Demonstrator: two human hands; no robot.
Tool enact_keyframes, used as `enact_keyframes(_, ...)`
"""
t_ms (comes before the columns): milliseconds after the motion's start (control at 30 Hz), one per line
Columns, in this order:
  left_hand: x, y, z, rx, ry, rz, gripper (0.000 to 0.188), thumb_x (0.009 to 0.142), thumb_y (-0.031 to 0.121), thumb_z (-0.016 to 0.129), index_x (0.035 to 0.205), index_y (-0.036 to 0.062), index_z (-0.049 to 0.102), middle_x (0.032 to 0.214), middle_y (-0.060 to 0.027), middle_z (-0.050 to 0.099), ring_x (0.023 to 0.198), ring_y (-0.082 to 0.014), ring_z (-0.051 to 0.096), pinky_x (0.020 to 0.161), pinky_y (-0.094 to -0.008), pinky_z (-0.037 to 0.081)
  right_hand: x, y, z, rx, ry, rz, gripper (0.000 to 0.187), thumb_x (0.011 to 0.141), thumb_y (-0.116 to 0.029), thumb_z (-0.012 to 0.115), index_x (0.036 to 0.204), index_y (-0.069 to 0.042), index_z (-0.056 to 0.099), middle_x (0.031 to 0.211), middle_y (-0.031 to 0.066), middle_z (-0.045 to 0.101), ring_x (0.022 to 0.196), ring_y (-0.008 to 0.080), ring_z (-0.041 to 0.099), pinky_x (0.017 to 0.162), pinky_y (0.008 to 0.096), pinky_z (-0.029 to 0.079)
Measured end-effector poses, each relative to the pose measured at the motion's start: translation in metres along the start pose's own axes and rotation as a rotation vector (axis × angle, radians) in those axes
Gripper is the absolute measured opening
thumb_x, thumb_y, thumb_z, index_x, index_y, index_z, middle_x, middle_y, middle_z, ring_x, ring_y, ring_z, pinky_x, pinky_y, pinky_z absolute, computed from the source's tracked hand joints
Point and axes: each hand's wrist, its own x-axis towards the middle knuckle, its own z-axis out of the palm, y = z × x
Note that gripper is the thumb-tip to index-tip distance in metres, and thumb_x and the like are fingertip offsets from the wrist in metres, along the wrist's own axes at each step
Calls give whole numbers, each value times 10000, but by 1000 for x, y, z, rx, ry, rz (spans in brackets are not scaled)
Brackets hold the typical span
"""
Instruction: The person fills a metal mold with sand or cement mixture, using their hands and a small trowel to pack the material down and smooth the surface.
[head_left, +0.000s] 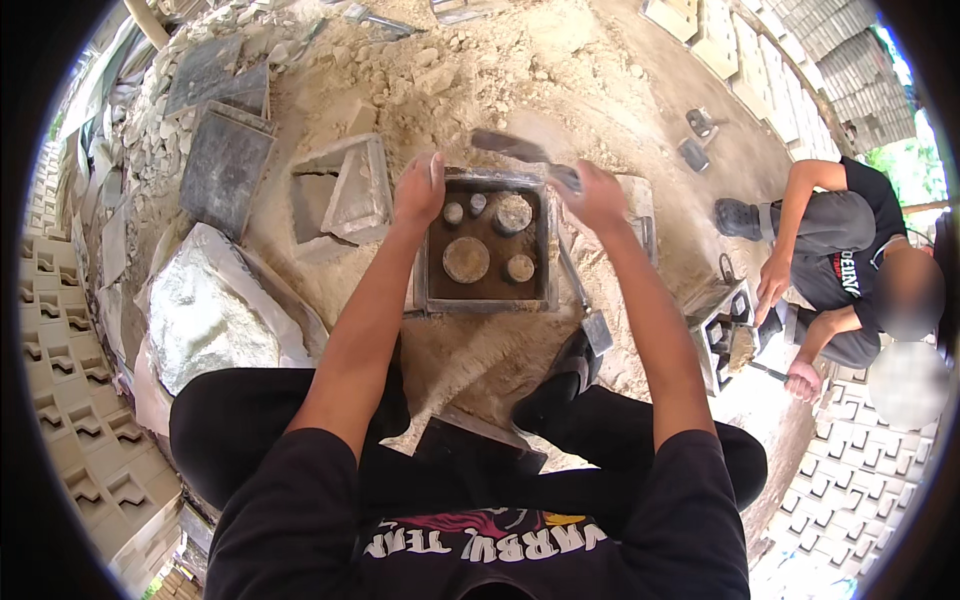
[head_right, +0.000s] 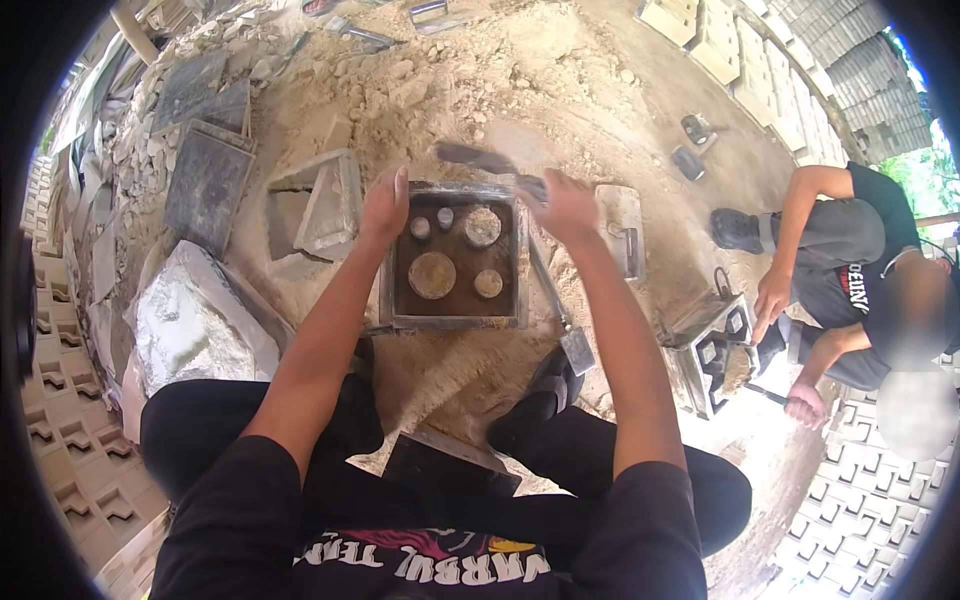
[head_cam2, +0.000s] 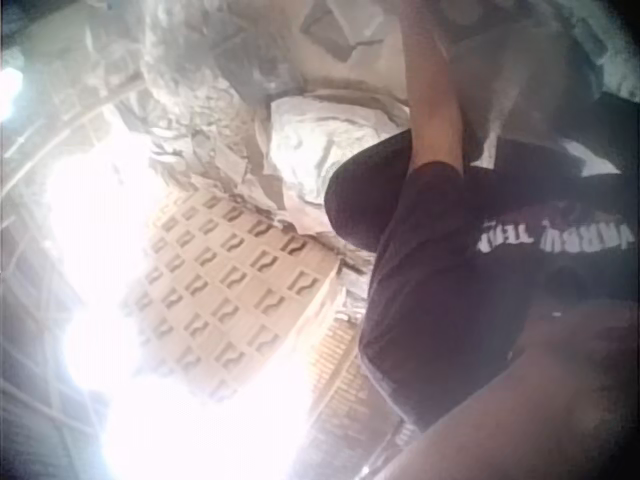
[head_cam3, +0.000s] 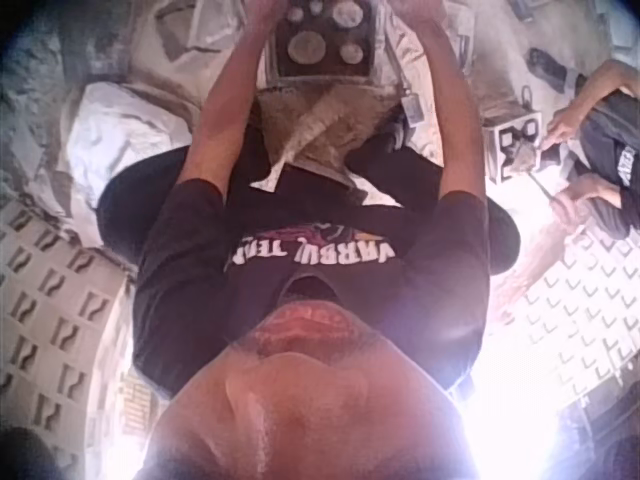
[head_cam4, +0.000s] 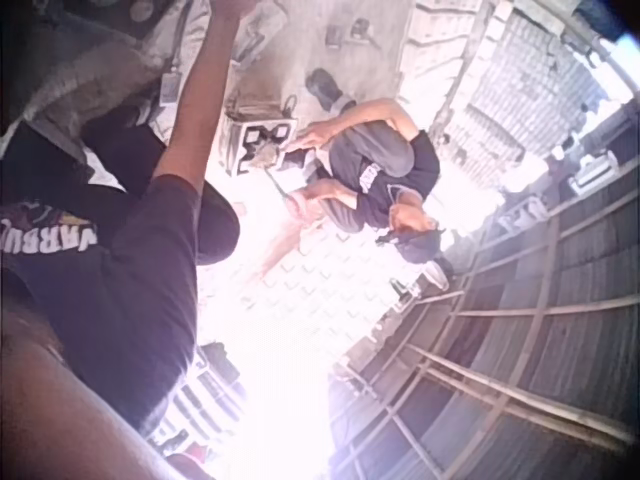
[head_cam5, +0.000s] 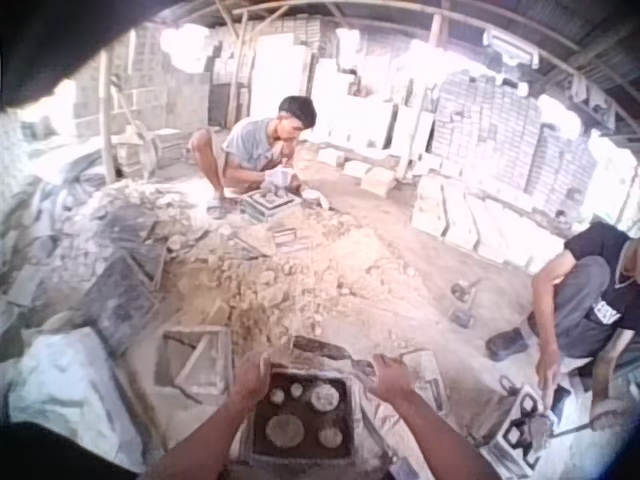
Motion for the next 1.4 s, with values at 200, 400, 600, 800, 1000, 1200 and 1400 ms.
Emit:
enact_keyframes(200, -2, -32, 18, 64, -41, -286, 524, 1026, 418, 269, 1048, 3, 589, 1061, -271, 628, 1050, -459, 566, 909, -531, 435, 16, 99, -19, -11, -194, 277, 649, 905, -638, 459, 1079, -50, 670, 981, 204, 683, 966, 353, 655, 844, 444, 510)
enact_keyframes(400, -2, -8, 9, 122, -65, -372, 500, 1024, 407, 290, 1045, 14, 599, 1004, -261, 643, 978, -460, 590, 868, -547, 448, 71, 113, 33, -116, -369, 60, 575, 922, -604, 457, 1031, -92, 695, 959, 186, 694, 896, 371, 664, 787, 466, 507)
enact_keyframes(600, -2, 0, 0, 78, -47, -382, 475, 1025, 377, 310, 995, 15, 615, 979, -245, 646, 955, -451, 589, 845, -541, 454, 184, -28, 88, -116, -419, -183, 598, 902, -662, 424, 988, -135, 694, 941, 162, 700, 924, 343, 668, 795, 473, 526)
enact_keyframes(800, -1, -3, 6, 108, 8, -337, 449, 1021, 360, 337, 975, 13, 618, 1002, -242, 643, 971, -442, 589, 853, -533, 457, 175, -29, 59, 17, -275, -184, 589, 861, -663, 497, 993, -129, 708, 906, 153, 702, 871, 329, 675, 750, 454, 529)
enact_keyframes(1000, -2, -1, 2, 165, 33, -370, 452, 1019, 372, 342, 982, 16, 619, 1004, -229, 645, 969, -438, 591, 854, -534, 454, 105, 5, 8, 210, -116, -59, 541, 840, -626, 582, 961, -116, 717, 740, 148, 669, 725, 306, 666, 670, 407, 509)
enact_keyframes(1200, -5, -15, 11, -304, 94, -228, 567, 1030, 433, 287, 1072, -25, 618, 1069, -267, 633, 1051, -476, 558, 931, -494, 432, 36, 33, -16, 158, -148, -39, 561, 823, -612, 628, 795, -51, 647, 605, 131, 588, 561, 297, 587, 568, 391, 460)
enact_keyframes(1400, 5, -51, 30, -477, 32, -706, 853, 990, 621, 149, 1260, -82, 549, 1268, -321, 552, 1251, -445, 478, 1052, -447, 349, 14, -20, 3, 116, 11, -257, 509, 808, -575, 667, 815, -67, 647, 706, 109, 633, 645, 292, 617, 592, 384, 485)
